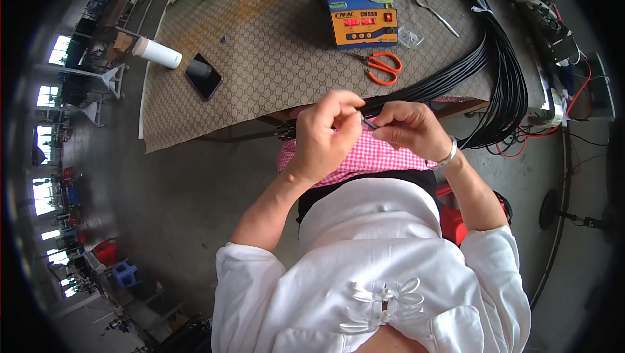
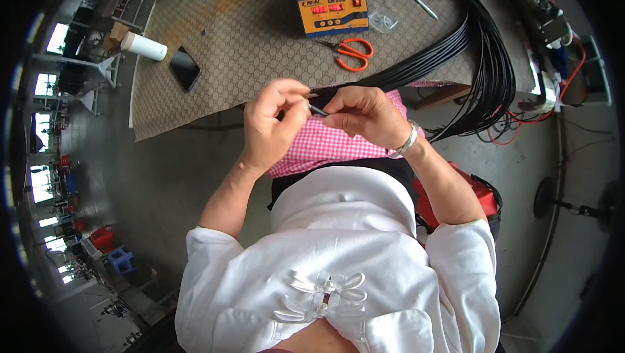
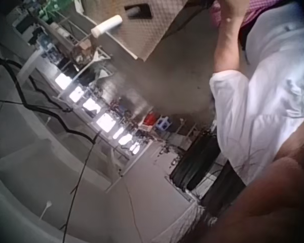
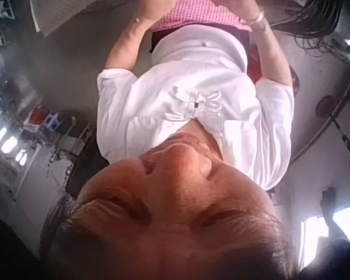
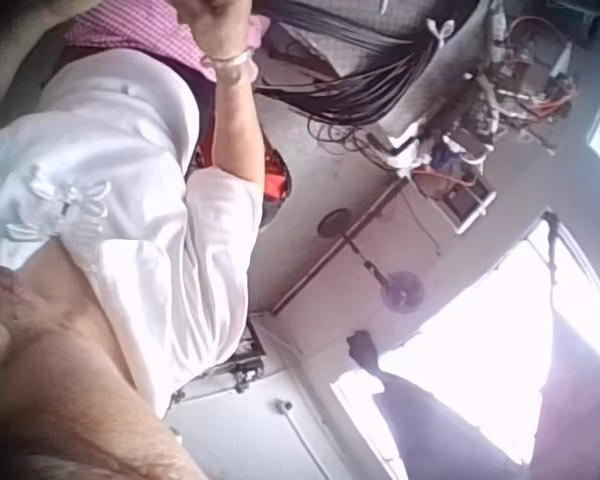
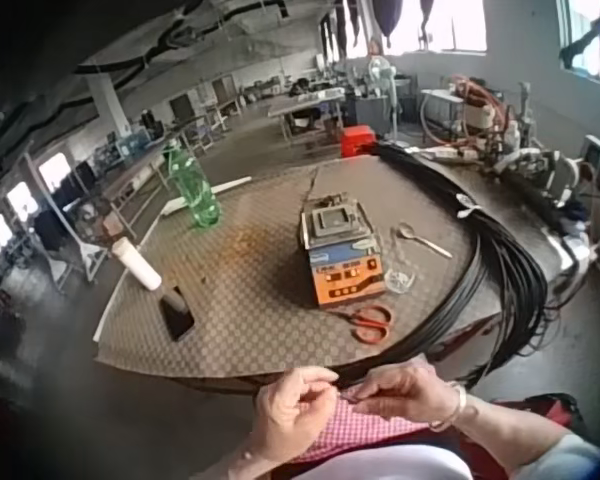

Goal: The person is tinning the ends of wires by dipping them into a solder pot and then inspecting the cable assembly.

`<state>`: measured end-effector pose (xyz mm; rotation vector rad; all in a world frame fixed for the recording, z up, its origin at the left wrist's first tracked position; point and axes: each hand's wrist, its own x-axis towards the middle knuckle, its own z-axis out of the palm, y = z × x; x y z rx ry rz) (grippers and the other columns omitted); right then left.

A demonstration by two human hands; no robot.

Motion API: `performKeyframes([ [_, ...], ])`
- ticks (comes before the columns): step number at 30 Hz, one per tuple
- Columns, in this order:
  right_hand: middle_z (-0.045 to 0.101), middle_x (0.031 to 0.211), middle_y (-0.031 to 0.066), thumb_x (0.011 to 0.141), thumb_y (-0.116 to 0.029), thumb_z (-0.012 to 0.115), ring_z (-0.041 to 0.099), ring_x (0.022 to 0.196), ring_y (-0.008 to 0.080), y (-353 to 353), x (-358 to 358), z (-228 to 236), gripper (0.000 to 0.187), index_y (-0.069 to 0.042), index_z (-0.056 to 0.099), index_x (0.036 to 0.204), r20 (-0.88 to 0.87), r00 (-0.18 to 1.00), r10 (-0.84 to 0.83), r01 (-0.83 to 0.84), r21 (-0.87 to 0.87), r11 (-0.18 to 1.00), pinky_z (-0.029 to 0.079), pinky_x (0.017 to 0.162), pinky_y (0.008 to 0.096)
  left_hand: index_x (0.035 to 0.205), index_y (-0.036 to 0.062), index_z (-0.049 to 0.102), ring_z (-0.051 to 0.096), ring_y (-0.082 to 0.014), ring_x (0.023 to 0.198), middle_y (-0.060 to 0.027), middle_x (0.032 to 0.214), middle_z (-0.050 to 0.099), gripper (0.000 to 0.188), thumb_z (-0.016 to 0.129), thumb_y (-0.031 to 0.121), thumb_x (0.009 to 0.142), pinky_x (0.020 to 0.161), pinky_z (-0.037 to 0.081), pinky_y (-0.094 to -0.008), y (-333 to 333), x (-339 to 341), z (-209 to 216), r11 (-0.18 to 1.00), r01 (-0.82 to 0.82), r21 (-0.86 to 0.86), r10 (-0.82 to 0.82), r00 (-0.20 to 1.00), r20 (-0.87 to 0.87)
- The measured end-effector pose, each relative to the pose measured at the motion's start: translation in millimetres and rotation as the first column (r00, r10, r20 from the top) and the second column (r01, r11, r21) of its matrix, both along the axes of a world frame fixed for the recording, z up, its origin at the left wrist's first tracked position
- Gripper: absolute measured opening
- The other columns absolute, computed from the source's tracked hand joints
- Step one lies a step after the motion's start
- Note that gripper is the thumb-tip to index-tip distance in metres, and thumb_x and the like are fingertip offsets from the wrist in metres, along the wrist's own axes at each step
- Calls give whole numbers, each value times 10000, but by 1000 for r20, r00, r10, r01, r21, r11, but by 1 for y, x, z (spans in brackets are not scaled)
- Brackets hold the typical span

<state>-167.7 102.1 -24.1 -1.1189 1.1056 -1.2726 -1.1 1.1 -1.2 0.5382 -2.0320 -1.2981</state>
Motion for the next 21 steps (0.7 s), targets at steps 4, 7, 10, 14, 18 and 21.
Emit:
performKeyframes([
  [4,515,620,-11,805,-82,622,435,520,38,-4,1,-8,80,-7,602,822,317,943,-103,76,95,993,326,435,175,953,6,531,509,-77,621,-53,752,582,117,521,41,841,585,428,-187,-12,-3,-3,760,16,650,183,954,-237],
  [7,506,611,-5,800,-93,631,426,508,51,-4,2,-15,95,-10,595,828,430,892,-141,86,146,986,310,424,183,959,-1,589,490,-71,653,-32,776,577,147,554,84,845,617,412,-184,4,0,-19,618,131,775,50,977,-206],
  [10,502,606,-2,798,-100,634,425,502,57,-4,4,-20,103,-13,591,830,441,886,-144,71,177,982,302,419,187,983,-6,601,468,-64,675,-14,777,573,171,569,82,840,649,401,-186,15,-6,-22,594,149,790,69,970,-235],
  [14,503,604,-1,801,-100,630,427,498,59,-3,4,-21,98,-17,590,834,476,868,-143,43,215,976,295,413,189,971,-13,604,473,-63,676,-19,774,576,159,567,67,838,646,403,-180,14,-12,-22,632,141,762,73,968,-240],
  [18,513,619,4,805,-98,625,430,494,61,-3,4,-20,90,-20,588,831,468,870,-156,59,216,975,289,406,192,959,-23,605,485,-67,676,-29,776,587,157,565,57,830,645,411,-184,12,-13,-21,654,124,746,71,972,-224],
  [21,521,631,8,805,-95,625,434,490,64,-1,3,-23,87,-19,586,824,500,855,-137,37,204,978,290,403,194,951,-29,605,498,-76,675,-41,770,597,161,558,57,823,647,422,-196,11,-15,-20,586,182,790,62,962,-268],
])
